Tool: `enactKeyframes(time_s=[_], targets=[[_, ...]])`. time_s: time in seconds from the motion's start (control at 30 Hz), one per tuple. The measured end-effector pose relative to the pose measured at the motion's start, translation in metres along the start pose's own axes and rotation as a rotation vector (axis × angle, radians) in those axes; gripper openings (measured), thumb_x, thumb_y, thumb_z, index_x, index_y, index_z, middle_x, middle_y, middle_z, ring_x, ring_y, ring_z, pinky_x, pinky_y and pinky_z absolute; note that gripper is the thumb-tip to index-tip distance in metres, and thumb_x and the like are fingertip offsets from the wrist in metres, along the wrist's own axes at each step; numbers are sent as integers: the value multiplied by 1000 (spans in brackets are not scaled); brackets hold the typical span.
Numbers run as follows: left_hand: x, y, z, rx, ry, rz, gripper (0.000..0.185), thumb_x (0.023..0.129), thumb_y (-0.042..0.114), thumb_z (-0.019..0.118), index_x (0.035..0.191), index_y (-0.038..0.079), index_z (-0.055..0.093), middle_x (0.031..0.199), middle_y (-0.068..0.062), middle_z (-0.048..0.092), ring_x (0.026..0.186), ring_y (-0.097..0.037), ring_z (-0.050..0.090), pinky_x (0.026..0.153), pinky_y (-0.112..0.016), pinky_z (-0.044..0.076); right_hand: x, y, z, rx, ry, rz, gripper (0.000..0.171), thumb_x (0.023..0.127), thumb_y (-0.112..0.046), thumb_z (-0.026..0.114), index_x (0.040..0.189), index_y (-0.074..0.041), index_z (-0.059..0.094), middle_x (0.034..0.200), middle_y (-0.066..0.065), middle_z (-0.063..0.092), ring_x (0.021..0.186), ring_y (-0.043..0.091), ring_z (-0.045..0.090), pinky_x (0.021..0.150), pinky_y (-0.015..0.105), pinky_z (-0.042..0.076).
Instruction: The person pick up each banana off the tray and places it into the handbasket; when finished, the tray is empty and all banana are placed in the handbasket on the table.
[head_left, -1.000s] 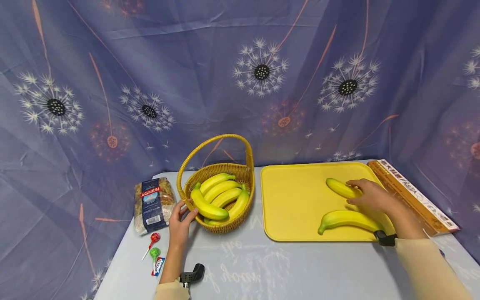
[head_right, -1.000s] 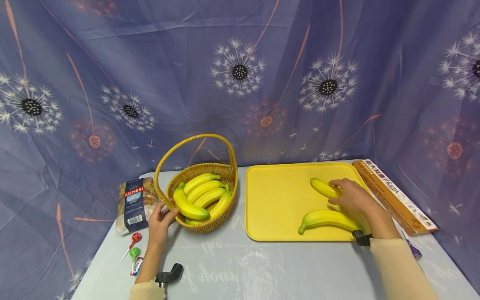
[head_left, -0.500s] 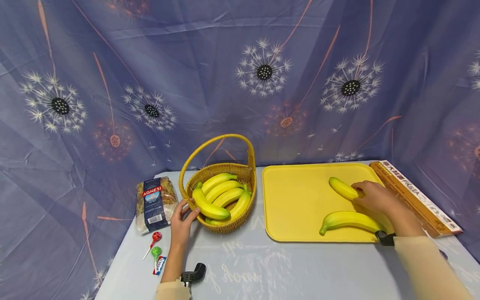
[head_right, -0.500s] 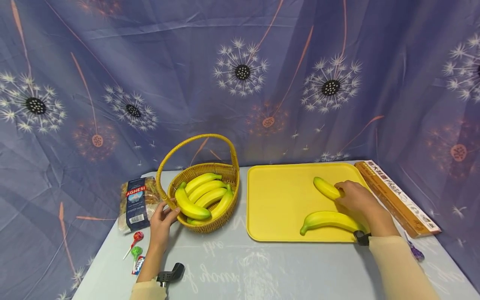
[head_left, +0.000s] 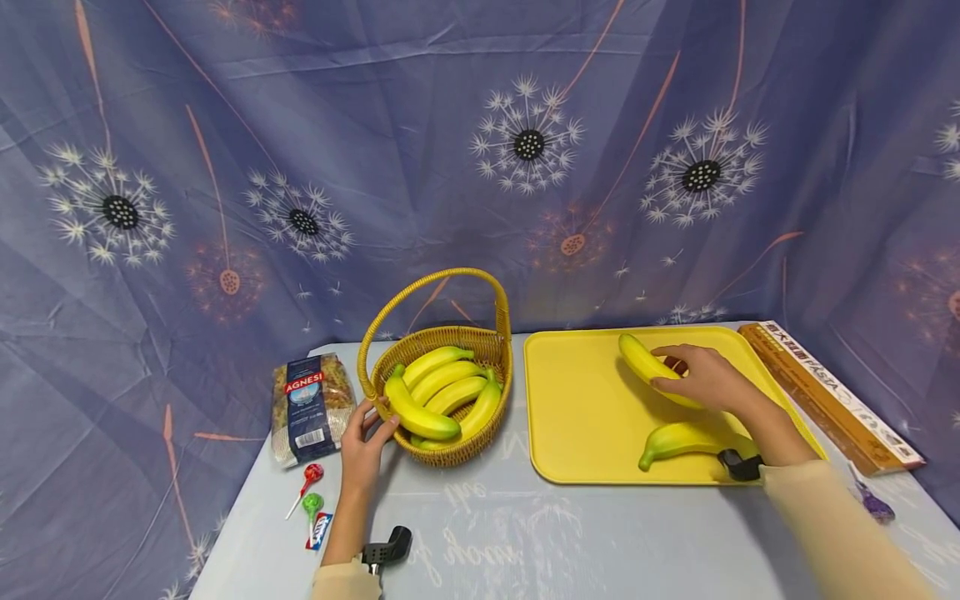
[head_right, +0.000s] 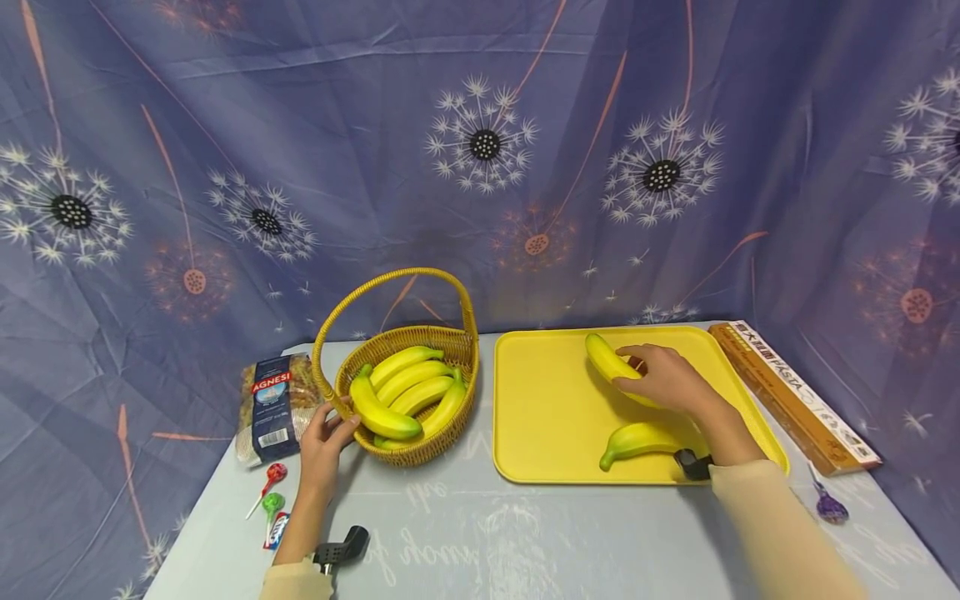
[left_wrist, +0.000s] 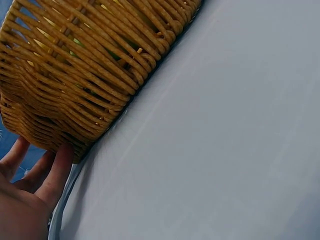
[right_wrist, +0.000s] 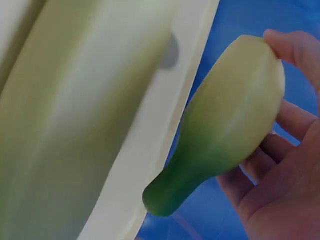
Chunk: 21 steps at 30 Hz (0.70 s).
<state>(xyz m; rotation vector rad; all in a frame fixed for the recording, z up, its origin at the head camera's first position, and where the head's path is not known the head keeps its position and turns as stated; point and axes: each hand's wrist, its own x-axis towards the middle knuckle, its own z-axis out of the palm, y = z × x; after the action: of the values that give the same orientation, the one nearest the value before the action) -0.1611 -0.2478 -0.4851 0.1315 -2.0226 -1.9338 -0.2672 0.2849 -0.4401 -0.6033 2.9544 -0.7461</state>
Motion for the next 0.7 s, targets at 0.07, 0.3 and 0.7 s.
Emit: enactKeyframes(time_s=[0.07,0.3,0.7], targets=[[0,0,0,-3,-1,-2,41,89,7,68,127,-3,55,136,-17,46,121,-33,47,79,-23,55,5,-12,2,42,-24,-17,63,84,-47,71,131,-7,58,105,5,63,91,21,57,77,40,51],[-1,1,1,-3,2,-2,40,89,6,68,126,-3,56,136,-17,46,121,-33,47,79,-23,55,21,-54,4,107,-55,-90,63,83,-51,71,132,-13,59,108,1,62,95,18,57,81,39,51],[0,1,1,-4,9,-4,43,89,6,69,127,-4,54,135,-19,47,121,-33,48,79,-23,55,47,-118,11,137,-53,-213,57,83,-48,72,130,-18,60,104,-5,61,91,13,55,76,35,50]])
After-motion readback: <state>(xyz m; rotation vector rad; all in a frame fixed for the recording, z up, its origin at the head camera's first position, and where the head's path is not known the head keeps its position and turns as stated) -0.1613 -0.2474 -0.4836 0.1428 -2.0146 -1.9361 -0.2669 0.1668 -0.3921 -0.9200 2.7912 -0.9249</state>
